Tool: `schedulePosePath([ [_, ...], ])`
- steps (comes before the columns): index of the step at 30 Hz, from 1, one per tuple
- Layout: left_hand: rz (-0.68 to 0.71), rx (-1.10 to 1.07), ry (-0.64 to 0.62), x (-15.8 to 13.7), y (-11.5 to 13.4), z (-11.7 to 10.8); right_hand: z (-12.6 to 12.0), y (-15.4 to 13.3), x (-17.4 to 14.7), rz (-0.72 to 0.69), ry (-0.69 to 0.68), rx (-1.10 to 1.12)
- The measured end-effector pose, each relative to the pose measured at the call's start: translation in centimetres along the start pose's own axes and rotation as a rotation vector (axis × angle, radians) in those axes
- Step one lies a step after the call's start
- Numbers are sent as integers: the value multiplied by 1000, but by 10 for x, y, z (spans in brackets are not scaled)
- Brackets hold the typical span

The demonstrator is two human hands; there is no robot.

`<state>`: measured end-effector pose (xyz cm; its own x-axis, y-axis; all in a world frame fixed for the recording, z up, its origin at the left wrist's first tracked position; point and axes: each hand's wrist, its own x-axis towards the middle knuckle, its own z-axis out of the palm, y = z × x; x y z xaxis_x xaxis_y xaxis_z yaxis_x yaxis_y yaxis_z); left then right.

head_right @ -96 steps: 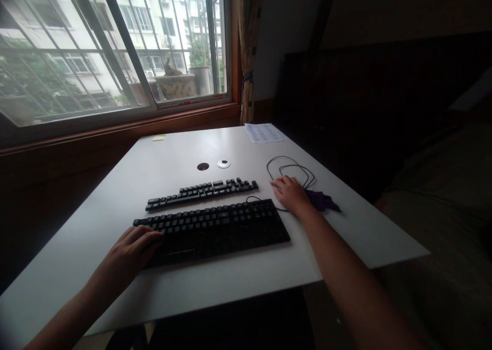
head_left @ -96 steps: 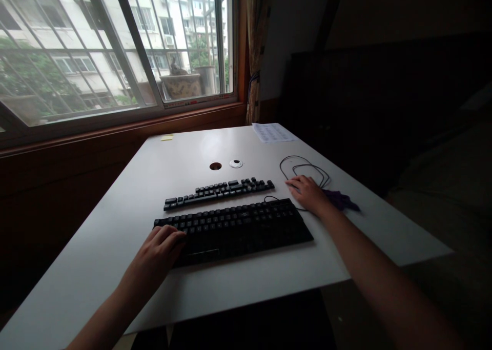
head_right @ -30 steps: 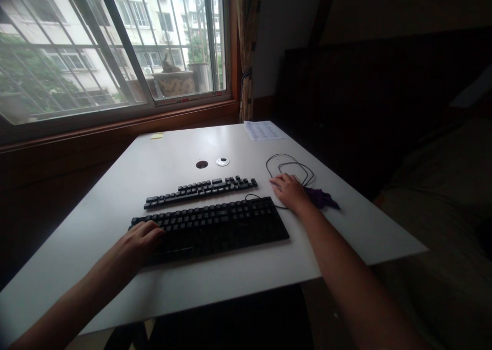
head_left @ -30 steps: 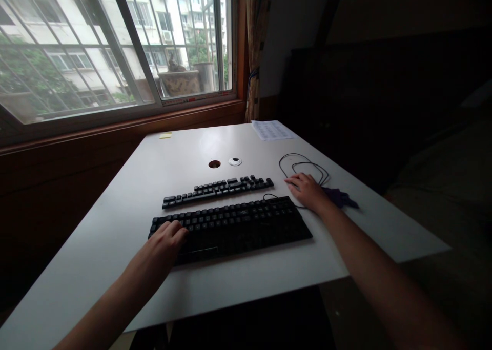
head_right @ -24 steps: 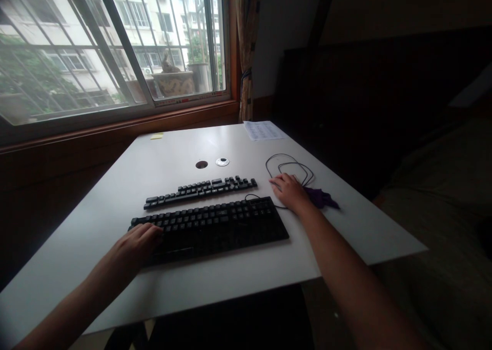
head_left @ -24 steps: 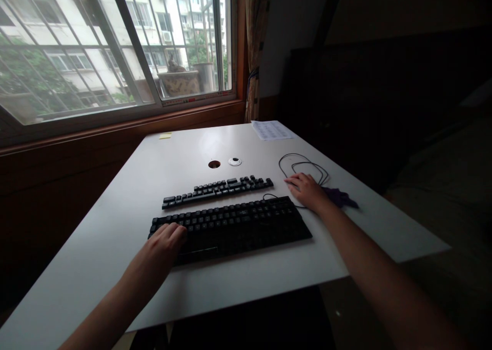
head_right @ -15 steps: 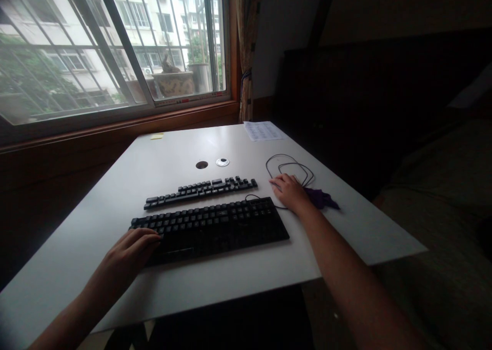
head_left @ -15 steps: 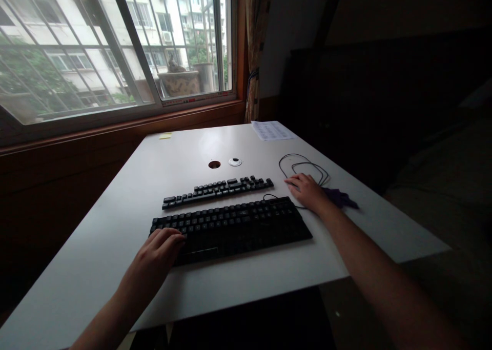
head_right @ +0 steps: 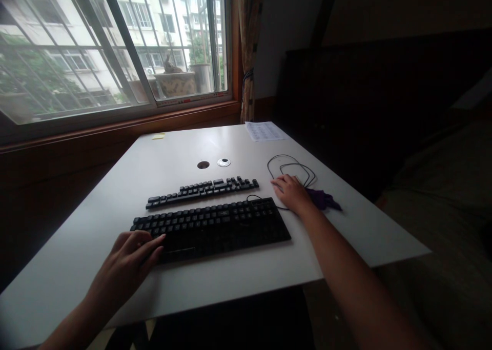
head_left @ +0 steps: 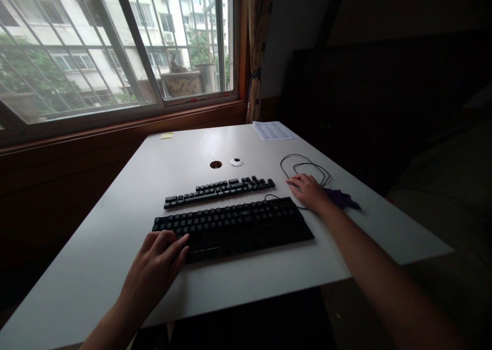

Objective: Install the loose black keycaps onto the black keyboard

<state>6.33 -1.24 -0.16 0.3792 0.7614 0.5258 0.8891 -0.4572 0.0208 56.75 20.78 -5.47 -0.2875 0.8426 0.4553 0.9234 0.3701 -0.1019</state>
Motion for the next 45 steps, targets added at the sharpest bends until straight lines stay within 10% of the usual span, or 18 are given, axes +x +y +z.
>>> schedulePosePath([
  [45, -37, 97, -3, -13, -17, -3, 3, 3, 0, -12, 5, -7],
])
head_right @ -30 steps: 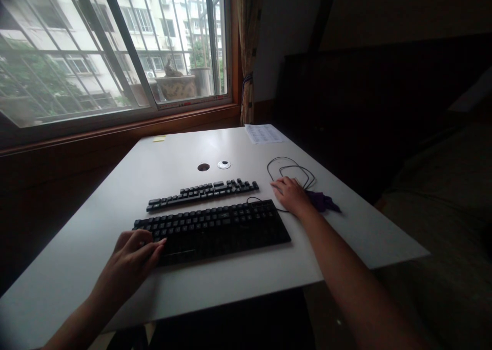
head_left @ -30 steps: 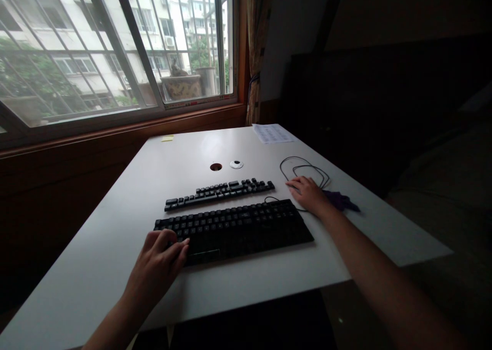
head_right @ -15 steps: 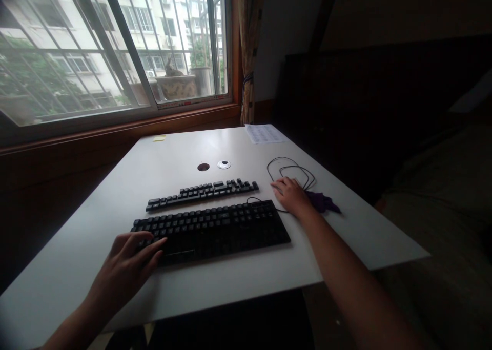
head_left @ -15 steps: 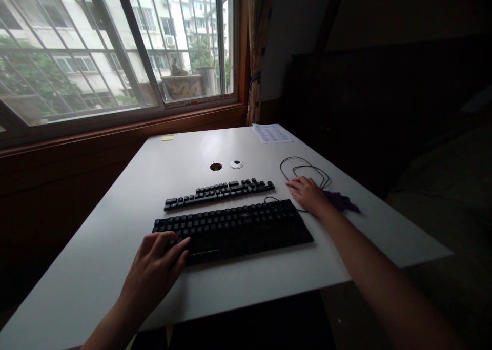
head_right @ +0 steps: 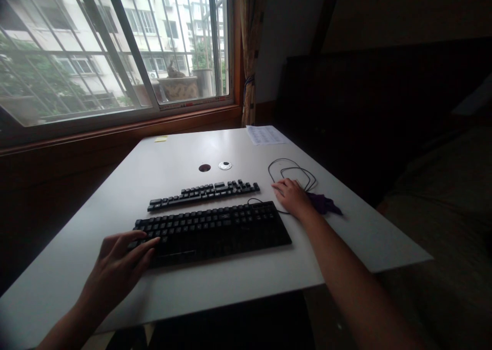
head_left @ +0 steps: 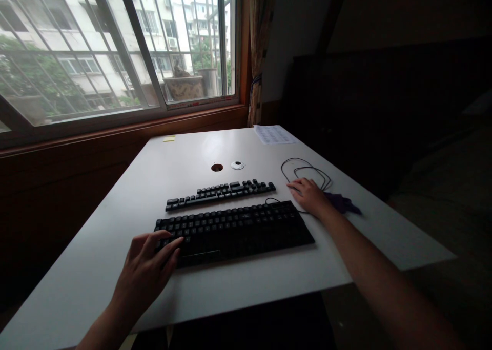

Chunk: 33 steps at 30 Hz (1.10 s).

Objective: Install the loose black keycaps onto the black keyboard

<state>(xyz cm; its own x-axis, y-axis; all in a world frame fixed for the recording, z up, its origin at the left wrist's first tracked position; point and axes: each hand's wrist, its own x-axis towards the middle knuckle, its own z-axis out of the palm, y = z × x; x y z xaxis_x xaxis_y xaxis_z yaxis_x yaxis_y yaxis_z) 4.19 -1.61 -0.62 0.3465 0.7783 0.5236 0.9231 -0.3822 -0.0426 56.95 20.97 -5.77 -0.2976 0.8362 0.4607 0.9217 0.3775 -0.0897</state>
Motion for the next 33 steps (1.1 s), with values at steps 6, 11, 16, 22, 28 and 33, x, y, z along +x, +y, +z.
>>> schedulePosePath([
  [6, 39, -18, -5, 2, -11, -4, 1, 0, 0, 2, 7, 8],
  [11, 23, -46, 0, 6, -6, -5, 0, 0, 0, -1, 8, 12],
  [16, 64, -74, -30, 10, 0, -2, 0, 0, 0, 1, 10, 14],
  [22, 63, -77, -64, 15, -3, -3, 0, 0, 0, 0, 12, 8],
  [28, 138, -121, -87, 21, -10, -10, 2, 1, 0, 4, 14, -2],
  [33, 60, -214, 60, 51, -30, -5, 2, 0, 0, 1, 15, -8],
])
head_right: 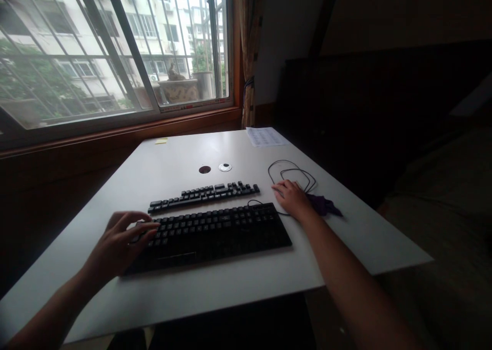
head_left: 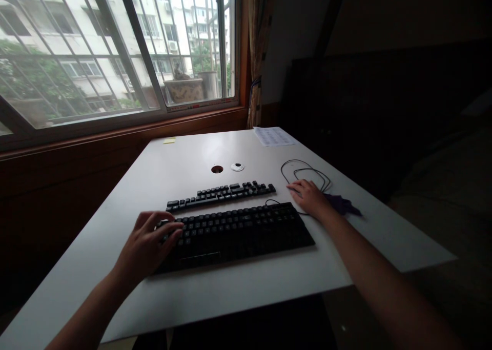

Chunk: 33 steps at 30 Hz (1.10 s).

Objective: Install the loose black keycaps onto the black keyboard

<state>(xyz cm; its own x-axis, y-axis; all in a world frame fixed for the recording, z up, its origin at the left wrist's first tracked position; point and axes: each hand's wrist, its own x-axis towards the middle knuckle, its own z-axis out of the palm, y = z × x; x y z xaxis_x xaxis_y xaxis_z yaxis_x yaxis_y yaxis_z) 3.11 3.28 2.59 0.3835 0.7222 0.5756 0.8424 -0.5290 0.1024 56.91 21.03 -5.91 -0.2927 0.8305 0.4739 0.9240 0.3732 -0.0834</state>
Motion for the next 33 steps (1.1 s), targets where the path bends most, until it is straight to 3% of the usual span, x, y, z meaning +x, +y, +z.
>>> schedulePosePath([
  [3, -69, -15, 57, 28, -28, 10, -1, -1, 0, 0, 1, 2],
  [5, -90, -38, 31, 49, -48, 21, -1, -1, 0, 1, 2, 4],
  [11, -120, -79, -165, 100, -86, 66, -2, -2, 0, -5, 3, 9],
  [18, -115, -91, -304, 126, -99, 98, -3, -2, 0, -5, -2, 14],
  [25, -103, -103, -400, 132, -104, 102, -3, -1, -1, -3, -4, 22],
  [33, -112, -92, -393, 135, -106, 105, -3, 1, -1, -12, -16, 27],
])
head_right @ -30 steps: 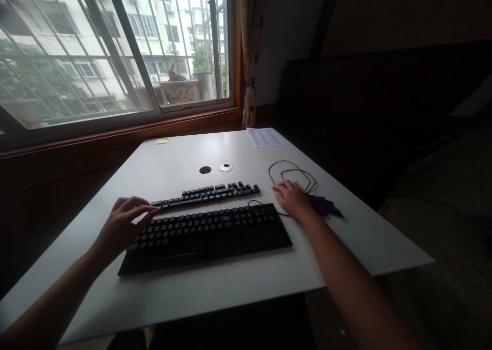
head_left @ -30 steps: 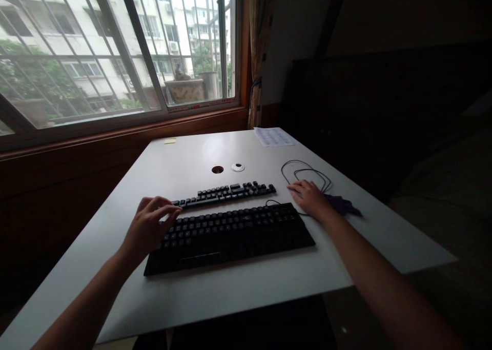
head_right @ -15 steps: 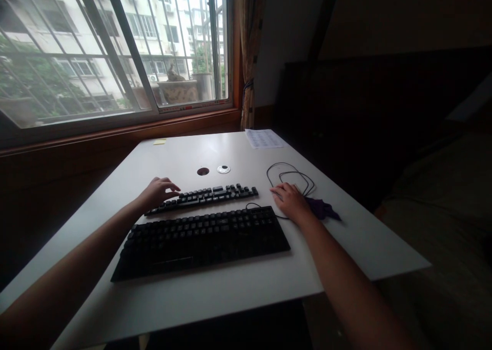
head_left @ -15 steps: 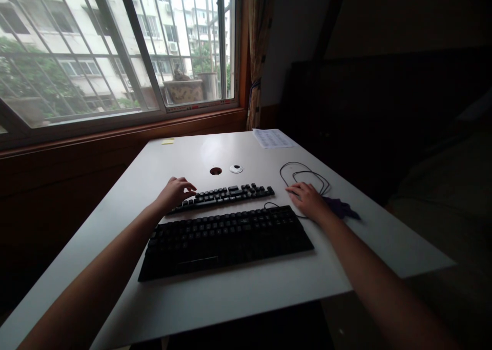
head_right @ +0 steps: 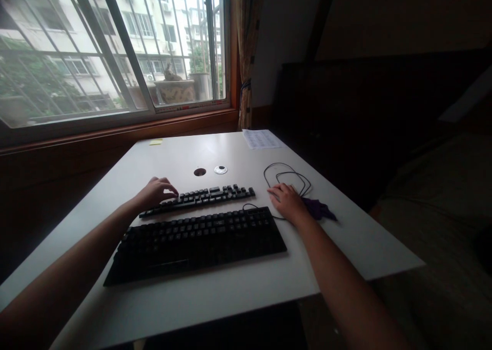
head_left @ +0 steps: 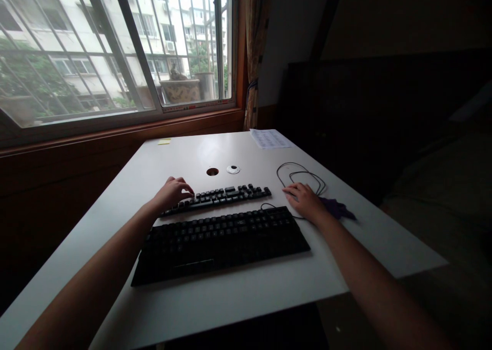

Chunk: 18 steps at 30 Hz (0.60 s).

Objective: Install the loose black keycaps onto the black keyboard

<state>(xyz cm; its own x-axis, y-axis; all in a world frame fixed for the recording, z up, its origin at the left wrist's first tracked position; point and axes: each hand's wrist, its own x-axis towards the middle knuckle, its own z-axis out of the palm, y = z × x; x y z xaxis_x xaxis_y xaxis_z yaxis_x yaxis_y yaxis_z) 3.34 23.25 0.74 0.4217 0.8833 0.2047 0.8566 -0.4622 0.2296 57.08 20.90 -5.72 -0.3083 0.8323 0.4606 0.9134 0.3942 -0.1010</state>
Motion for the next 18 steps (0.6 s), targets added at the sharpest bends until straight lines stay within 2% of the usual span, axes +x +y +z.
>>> schedulePosePath([
  [4, -23, -9, 51, -7, -1, -11, 0, 0, 0, 6, -2, -5],
  [7, -15, -63, 105, -27, 8, -23, 0, -1, 1, 7, 0, -6],
  [12, 82, -112, 178, -90, 42, -30, 0, -1, 0, 12, 6, -7],
  [18, 157, -129, 228, -157, 85, -12, -1, -1, 0, 7, 10, 2],
])
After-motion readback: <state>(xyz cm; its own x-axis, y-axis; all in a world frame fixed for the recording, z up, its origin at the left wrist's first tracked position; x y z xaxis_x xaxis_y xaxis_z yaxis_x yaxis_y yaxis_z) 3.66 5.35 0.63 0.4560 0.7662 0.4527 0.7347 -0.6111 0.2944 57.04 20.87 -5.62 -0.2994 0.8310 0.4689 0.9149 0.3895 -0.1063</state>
